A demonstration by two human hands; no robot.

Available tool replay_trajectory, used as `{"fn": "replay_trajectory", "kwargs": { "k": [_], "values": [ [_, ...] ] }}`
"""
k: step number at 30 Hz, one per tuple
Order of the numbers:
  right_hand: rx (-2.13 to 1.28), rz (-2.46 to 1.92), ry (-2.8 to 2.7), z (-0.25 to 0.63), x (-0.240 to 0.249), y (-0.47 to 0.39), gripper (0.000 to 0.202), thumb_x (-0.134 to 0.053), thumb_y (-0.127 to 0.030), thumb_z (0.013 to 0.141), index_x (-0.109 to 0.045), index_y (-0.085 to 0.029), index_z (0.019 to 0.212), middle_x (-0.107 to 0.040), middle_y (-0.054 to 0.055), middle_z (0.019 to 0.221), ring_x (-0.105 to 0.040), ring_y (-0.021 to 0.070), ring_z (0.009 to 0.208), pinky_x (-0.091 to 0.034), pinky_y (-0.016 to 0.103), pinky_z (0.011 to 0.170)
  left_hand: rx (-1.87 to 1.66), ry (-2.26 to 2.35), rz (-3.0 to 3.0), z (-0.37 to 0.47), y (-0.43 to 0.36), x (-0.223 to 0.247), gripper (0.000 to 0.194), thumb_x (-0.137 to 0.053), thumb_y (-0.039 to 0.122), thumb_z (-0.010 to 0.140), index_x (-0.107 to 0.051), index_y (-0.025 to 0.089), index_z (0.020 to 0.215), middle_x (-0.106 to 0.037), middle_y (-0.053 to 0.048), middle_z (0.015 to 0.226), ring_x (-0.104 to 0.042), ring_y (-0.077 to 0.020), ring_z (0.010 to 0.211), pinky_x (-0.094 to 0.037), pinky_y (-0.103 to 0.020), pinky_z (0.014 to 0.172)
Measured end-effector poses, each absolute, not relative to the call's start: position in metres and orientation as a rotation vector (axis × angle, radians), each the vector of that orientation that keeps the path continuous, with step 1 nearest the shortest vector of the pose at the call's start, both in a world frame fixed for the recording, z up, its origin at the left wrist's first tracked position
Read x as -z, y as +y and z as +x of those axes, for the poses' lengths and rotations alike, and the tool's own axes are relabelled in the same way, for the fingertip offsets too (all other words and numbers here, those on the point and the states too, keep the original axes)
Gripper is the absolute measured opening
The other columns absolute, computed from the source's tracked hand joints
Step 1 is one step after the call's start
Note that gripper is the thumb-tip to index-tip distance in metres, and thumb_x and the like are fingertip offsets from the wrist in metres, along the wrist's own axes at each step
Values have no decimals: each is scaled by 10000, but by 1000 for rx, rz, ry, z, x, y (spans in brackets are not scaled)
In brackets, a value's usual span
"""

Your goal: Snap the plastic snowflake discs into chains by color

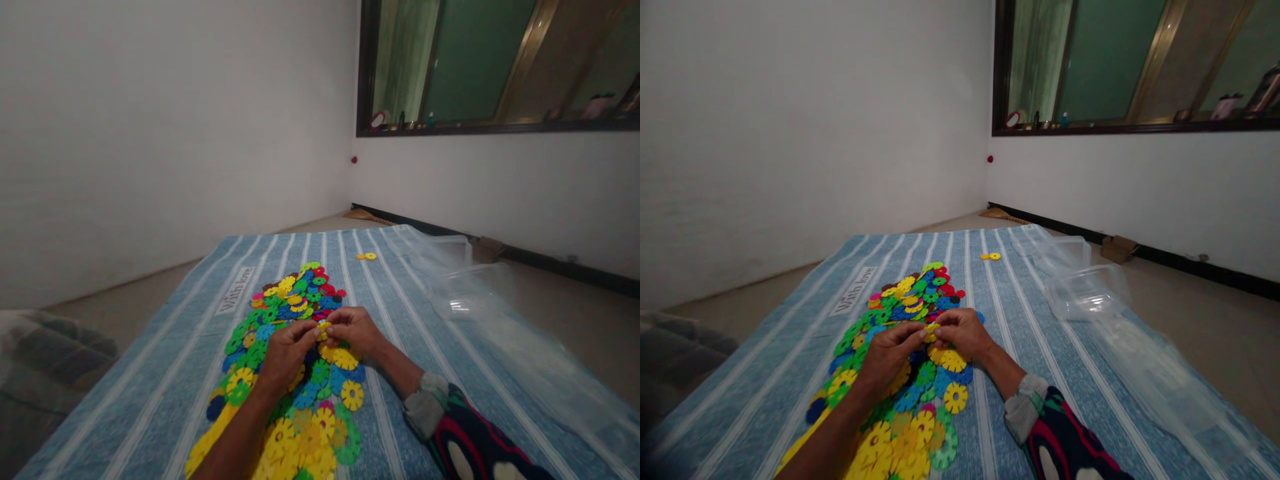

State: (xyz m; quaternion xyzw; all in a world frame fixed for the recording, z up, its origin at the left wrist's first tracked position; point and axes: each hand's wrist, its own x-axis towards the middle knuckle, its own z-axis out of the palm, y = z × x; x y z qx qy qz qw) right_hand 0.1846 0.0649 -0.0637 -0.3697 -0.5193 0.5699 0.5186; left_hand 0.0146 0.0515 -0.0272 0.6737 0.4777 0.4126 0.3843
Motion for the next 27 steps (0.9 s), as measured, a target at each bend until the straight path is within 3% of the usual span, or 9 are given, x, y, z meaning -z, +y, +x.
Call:
{"fn": "replay_trajectory", "kwargs": {
  "k": [5,9,14,20,27],
  "values": [
    [-1169,-1007,-1220,224,57,103,215,-750,-304,590,-660,-151,711,-650,-13,572,-602,119,478,-492,229,469,-1080,1307,1748,11,51,25,278,-630,435,723,-748,197,806,-750,-25,833,-665,-209,794,-509,-305,748],
    [-809,-1367,-979,276,52,152,194,-763,-235,548,-625,-146,652,-616,-12,518,-596,129,444,-473,213,411,-1078,1335,1787,8,51,28,285,-610,442,747,-750,198,788,-751,-30,799,-672,-213,769,-511,-308,717],
    [-653,-1501,-869,319,53,198,111,-661,-121,605,-631,-126,712,-592,-18,493,-568,108,414,-418,170,367,-1025,1351,1806,5,53,36,272,-596,435,764,-748,209,774,-758,-32,830,-683,-218,791,-520,-316,739],
    [-563,-1684,-898,333,61,233,193,-610,-50,625,-704,-84,790,-547,-41,412,-536,104,370,-374,159,361,-1012,1363,1839,2,53,43,270,-588,452,782,-745,233,787,-758,-20,859,-689,-212,814,-536,-301,743],
    [-511,-1846,-1026,340,66,247,380,-591,-14,621,-744,-84,961,-594,-28,449,-543,96,404,-370,150,403,-977,1373,1872,2,53,42,279,-566,457,800,-744,242,789,-757,-21,863,-694,-209,808,-544,-295,741]
  ]
}}
